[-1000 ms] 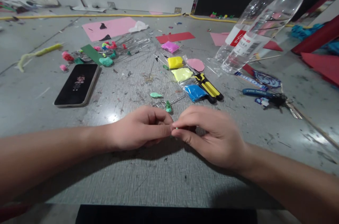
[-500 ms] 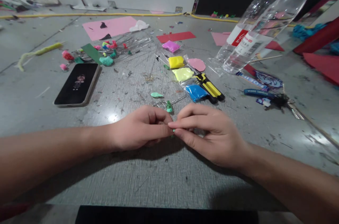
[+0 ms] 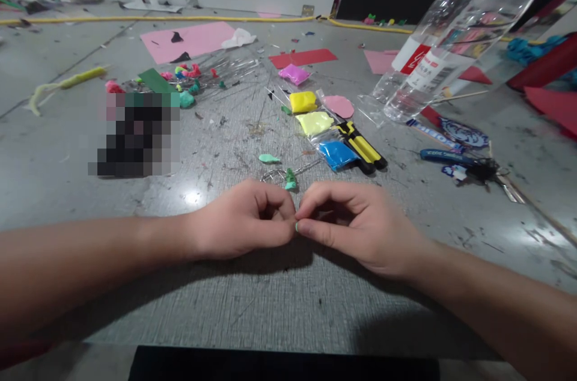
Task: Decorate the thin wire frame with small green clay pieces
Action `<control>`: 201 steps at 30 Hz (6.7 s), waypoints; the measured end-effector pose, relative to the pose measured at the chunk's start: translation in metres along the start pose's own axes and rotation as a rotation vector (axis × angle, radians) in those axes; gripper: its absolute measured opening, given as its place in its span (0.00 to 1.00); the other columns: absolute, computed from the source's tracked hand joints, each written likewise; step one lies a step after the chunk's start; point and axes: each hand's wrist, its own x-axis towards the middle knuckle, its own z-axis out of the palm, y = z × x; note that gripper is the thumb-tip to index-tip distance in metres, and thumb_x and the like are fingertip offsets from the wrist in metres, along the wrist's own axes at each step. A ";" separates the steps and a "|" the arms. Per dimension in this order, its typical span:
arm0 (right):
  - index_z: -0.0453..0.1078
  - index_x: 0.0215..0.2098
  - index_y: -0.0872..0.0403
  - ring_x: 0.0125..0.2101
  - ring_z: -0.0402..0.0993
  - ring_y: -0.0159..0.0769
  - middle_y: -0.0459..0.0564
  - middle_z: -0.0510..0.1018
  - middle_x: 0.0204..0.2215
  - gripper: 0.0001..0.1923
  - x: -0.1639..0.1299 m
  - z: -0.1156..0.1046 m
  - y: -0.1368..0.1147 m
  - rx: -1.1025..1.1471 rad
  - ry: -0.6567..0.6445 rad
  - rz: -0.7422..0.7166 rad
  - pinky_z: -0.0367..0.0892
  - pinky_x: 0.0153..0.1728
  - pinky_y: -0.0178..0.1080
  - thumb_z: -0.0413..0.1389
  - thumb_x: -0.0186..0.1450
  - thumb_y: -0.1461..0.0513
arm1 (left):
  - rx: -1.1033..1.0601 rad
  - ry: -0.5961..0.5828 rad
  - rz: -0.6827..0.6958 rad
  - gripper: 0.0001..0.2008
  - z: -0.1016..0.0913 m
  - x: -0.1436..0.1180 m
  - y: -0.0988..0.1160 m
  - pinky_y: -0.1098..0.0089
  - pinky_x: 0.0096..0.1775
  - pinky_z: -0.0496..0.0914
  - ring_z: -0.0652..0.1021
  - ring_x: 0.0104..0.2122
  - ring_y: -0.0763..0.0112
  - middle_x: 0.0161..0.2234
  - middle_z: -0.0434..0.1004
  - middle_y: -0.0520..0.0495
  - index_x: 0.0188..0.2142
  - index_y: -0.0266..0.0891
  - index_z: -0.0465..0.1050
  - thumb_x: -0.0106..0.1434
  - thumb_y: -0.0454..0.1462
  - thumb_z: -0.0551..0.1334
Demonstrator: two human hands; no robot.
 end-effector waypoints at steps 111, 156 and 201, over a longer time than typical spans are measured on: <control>0.74 0.40 0.51 0.29 0.74 0.30 0.44 0.78 0.31 0.03 -0.008 -0.011 -0.002 -0.241 -0.039 -0.453 0.71 0.31 0.35 0.58 0.69 0.65 | -0.394 -0.019 0.125 0.08 -0.005 0.000 -0.011 0.77 0.31 0.73 0.77 0.27 0.79 0.30 0.80 0.50 0.33 0.36 0.78 0.63 0.38 0.73; 0.76 0.56 0.50 0.35 0.78 0.35 0.50 0.82 0.38 0.18 -0.008 -0.008 -0.002 -0.345 0.106 -0.418 0.77 0.35 0.40 0.56 0.69 0.65 | -0.121 0.338 0.311 0.07 -0.008 0.001 -0.001 0.77 0.28 0.74 0.77 0.24 0.78 0.27 0.80 0.52 0.31 0.38 0.80 0.58 0.35 0.76; 0.26 0.79 0.51 0.28 0.69 0.31 0.39 0.74 0.28 0.58 -0.023 0.000 -0.027 0.238 -0.318 0.319 0.66 0.32 0.37 0.63 0.66 0.60 | 0.548 0.612 0.708 0.07 -0.008 -0.001 -0.009 0.71 0.28 0.76 0.80 0.28 0.72 0.30 0.81 0.51 0.35 0.43 0.78 0.61 0.30 0.71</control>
